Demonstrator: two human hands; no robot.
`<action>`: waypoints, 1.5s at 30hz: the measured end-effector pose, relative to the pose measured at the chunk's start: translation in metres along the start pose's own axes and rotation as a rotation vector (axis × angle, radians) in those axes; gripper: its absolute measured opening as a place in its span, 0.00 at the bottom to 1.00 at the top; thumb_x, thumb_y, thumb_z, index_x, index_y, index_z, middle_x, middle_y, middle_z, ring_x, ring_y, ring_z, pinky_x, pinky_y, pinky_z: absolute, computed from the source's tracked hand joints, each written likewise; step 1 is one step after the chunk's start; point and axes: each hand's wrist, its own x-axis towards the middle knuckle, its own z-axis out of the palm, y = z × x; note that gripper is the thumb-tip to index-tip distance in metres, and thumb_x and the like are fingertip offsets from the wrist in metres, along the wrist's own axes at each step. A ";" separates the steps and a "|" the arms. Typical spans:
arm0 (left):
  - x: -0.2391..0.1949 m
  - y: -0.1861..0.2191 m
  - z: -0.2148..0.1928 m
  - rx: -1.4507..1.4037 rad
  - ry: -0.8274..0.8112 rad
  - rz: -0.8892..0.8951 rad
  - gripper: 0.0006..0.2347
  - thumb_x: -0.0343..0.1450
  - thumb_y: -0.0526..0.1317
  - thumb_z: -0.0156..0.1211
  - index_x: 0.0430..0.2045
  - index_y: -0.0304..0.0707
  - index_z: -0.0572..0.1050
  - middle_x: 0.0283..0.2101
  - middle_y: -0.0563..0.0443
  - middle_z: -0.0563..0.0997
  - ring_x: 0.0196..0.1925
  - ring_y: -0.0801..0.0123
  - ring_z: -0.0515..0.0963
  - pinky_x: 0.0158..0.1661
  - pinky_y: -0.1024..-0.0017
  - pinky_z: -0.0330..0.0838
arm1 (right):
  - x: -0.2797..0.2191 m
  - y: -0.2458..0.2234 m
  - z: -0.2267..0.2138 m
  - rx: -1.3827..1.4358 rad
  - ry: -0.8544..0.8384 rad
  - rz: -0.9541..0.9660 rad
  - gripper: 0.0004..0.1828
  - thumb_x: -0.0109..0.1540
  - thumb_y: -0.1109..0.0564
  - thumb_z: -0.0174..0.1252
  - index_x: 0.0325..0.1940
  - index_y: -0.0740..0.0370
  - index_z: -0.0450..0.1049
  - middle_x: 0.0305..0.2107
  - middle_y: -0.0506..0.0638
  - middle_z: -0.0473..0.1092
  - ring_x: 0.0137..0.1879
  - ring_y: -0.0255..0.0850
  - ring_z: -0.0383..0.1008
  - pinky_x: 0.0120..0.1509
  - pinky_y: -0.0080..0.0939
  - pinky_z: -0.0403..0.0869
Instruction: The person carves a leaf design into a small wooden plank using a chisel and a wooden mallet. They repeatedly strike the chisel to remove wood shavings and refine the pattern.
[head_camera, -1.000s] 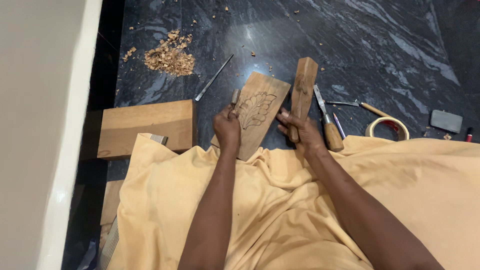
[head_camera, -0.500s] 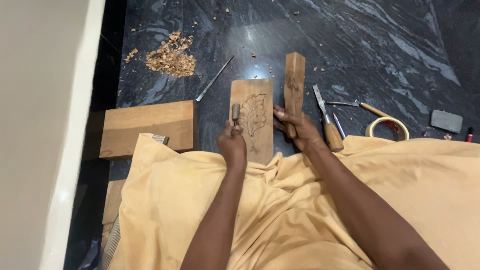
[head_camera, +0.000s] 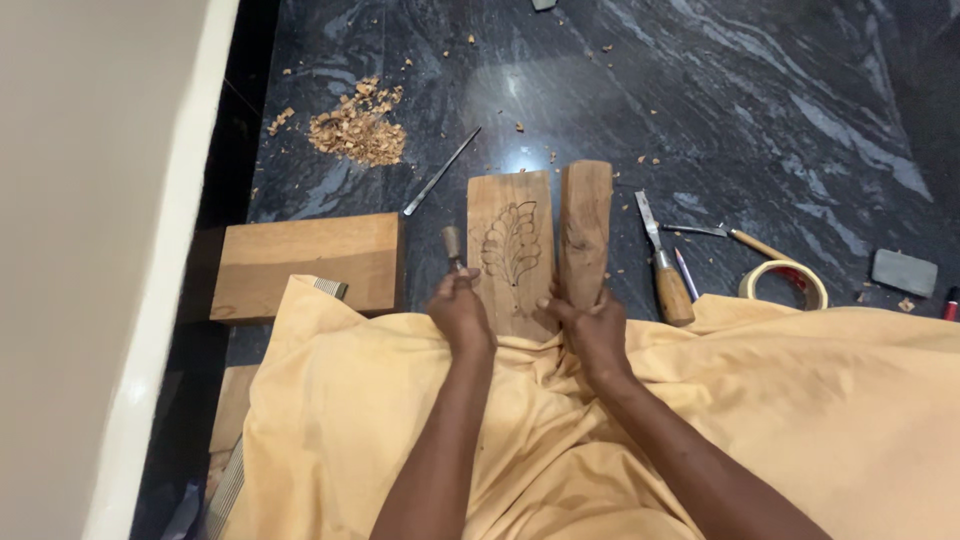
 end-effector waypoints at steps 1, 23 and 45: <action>-0.004 -0.002 -0.002 0.007 -0.019 0.022 0.09 0.73 0.32 0.54 0.30 0.28 0.83 0.31 0.51 0.84 0.31 0.73 0.76 0.37 0.73 0.69 | 0.000 0.000 0.000 -0.044 0.019 0.017 0.24 0.52 0.64 0.70 0.52 0.71 0.75 0.42 0.54 0.79 0.45 0.38 0.80 0.51 0.38 0.78; -0.008 0.034 0.011 0.172 -0.036 0.124 0.10 0.73 0.31 0.50 0.40 0.26 0.81 0.35 0.41 0.86 0.36 0.64 0.83 0.43 0.69 0.73 | 0.030 -0.008 -0.010 -0.131 -0.032 0.052 0.21 0.52 0.60 0.70 0.48 0.69 0.77 0.33 0.55 0.78 0.33 0.39 0.77 0.37 0.40 0.75; 0.049 0.011 0.044 0.555 -0.607 0.765 0.06 0.71 0.30 0.56 0.35 0.34 0.81 0.63 0.50 0.78 0.72 0.52 0.68 0.73 0.52 0.43 | 0.158 -0.023 -0.032 -0.970 0.211 -0.187 0.40 0.44 0.41 0.80 0.53 0.63 0.76 0.45 0.64 0.77 0.52 0.58 0.77 0.55 0.53 0.74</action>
